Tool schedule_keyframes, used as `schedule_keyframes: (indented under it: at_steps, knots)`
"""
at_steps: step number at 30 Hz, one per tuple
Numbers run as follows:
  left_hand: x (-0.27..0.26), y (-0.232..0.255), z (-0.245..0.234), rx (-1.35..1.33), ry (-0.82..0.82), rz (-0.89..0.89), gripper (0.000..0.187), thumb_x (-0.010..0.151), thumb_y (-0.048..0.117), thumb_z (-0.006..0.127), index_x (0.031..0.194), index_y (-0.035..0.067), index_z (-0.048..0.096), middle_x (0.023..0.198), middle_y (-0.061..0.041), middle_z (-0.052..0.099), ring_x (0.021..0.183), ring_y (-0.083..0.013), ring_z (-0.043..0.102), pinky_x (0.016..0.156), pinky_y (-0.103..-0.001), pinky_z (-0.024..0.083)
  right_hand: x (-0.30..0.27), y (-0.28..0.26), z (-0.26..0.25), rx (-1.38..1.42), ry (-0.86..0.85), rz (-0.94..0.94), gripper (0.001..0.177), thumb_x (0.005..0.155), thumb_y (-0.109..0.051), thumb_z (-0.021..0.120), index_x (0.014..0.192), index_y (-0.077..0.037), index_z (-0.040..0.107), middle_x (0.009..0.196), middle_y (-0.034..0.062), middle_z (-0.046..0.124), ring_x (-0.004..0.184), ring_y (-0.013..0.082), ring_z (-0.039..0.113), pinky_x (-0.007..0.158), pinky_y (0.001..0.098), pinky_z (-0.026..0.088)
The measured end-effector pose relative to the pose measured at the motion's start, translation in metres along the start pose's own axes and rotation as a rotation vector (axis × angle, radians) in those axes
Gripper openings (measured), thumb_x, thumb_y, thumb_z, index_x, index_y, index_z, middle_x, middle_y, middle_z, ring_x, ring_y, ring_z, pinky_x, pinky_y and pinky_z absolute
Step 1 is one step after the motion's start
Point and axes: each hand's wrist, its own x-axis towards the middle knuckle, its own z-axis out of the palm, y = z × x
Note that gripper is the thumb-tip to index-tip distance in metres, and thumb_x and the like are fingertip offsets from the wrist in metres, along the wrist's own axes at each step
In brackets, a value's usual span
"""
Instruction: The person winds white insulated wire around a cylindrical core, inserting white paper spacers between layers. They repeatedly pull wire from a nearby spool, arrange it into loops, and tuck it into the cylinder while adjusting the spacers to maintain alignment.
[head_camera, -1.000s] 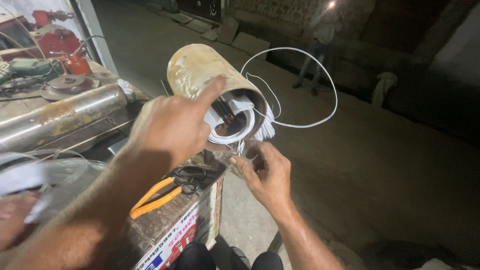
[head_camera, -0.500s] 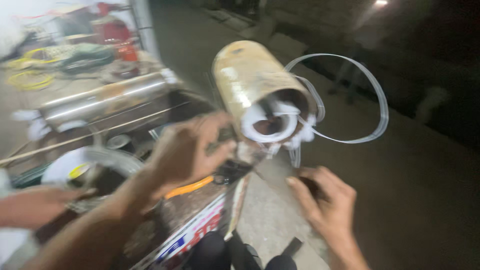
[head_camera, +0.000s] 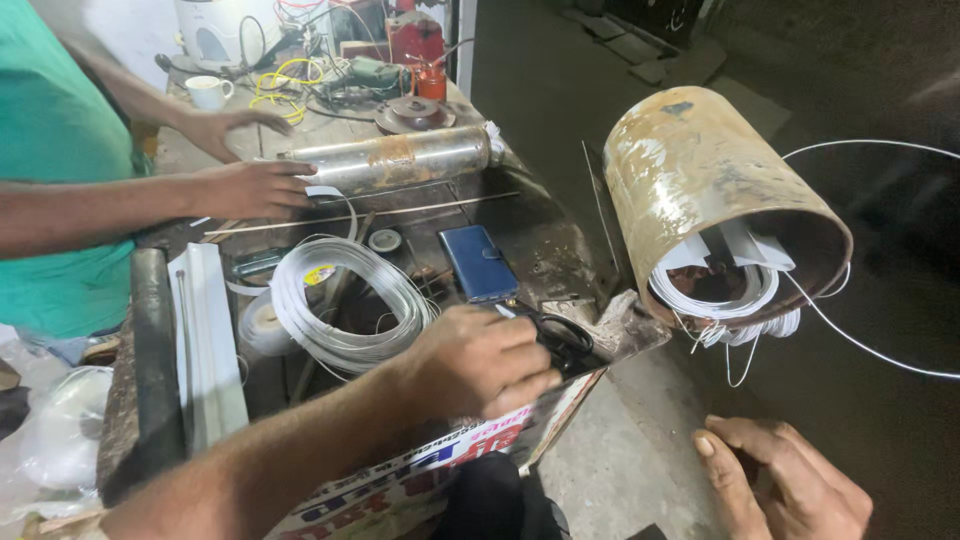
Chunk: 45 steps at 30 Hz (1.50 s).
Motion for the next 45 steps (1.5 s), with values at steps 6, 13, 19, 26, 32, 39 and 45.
schedule_keyframes:
  at_steps: [6,13,19,26,32,39,45]
  knots:
    - [-0.007,0.002,0.009,-0.029,-0.068,-0.053,0.021,0.091,0.026,0.075,0.077,0.012,0.067,0.075,-0.003,0.057,0.067,-0.0223,0.063,0.059,-0.037,0.052,-0.003,0.005,-0.003,-0.051,-0.047,0.100,0.006,0.084,-0.011,0.077,0.084,-0.005,0.076,0.077,0.0099,0.077,0.059,0.0137,0.069,0.048,0.0276,0.047]
    - [0.000,-0.016,0.013,-0.048,-0.034,-0.066,0.018,0.087,0.021,0.077,0.078,0.010,0.067,0.073,-0.005,0.058,0.064,-0.0237,0.063,0.056,-0.039,0.051,-0.006,-0.001,0.010,0.062,-0.052,0.061,0.005,0.080,-0.010,0.078,0.081,-0.006,0.077,0.076,0.0059,0.077,0.057,0.0083,0.072,0.039,0.0222,0.047]
    - [0.020,-0.015,0.010,-0.063,0.122,-0.176,0.014,0.082,0.015,0.080,0.086,0.009,0.069,0.082,-0.004,0.068,0.071,-0.0221,0.068,0.061,-0.035,0.055,0.008,0.000,0.000,0.003,-0.006,-0.109,0.011,0.078,-0.007,0.081,0.087,-0.004,0.075,0.073,0.0044,0.072,0.057,0.0070,0.064,0.050,0.0228,0.047]
    - [0.067,0.019,0.019,-0.049,0.414,-0.163,0.028,0.080,0.008,0.085,0.101,0.005,0.067,0.094,-0.009,0.067,0.079,-0.0259,0.070,0.069,-0.036,0.056,0.039,0.015,0.009,0.000,0.099,-0.067,0.021,0.080,-0.008,0.085,0.097,-0.001,0.076,0.070,0.0051,0.067,0.051,0.0096,0.057,0.043,0.0255,0.042]
    - [0.088,0.035,0.036,0.020,0.305,-0.052,0.028,0.084,0.011,0.082,0.108,0.008,0.068,0.113,-0.008,0.068,0.084,-0.0235,0.073,0.073,-0.037,0.059,0.050,0.008,0.021,0.004,0.154,-0.155,0.045,0.077,-0.022,0.091,0.110,0.000,0.070,0.074,0.0055,0.064,0.055,0.0100,0.058,0.047,0.0270,0.047]
    - [0.101,0.032,0.040,0.020,0.024,-0.202,0.053,0.073,0.013,0.074,0.124,-0.001,0.065,0.134,-0.018,0.063,0.090,-0.0335,0.074,0.073,-0.043,0.060,0.057,0.002,0.040,0.004,0.211,-0.032,0.027,0.084,-0.015,0.086,0.100,-0.003,0.069,0.076,0.0056,0.066,0.055,0.0101,0.059,0.050,0.0264,0.048]
    - [0.093,0.033,0.047,-0.122,0.052,-0.178,0.047,0.074,0.007,0.068,0.120,0.001,0.067,0.137,-0.019,0.061,0.100,-0.0330,0.074,0.080,-0.042,0.061,0.041,-0.011,0.054,0.313,0.183,0.092,0.016,0.091,-0.007,0.079,0.102,-0.003,0.068,0.076,0.0011,0.068,0.063,0.0061,0.062,0.053,0.0243,0.049]
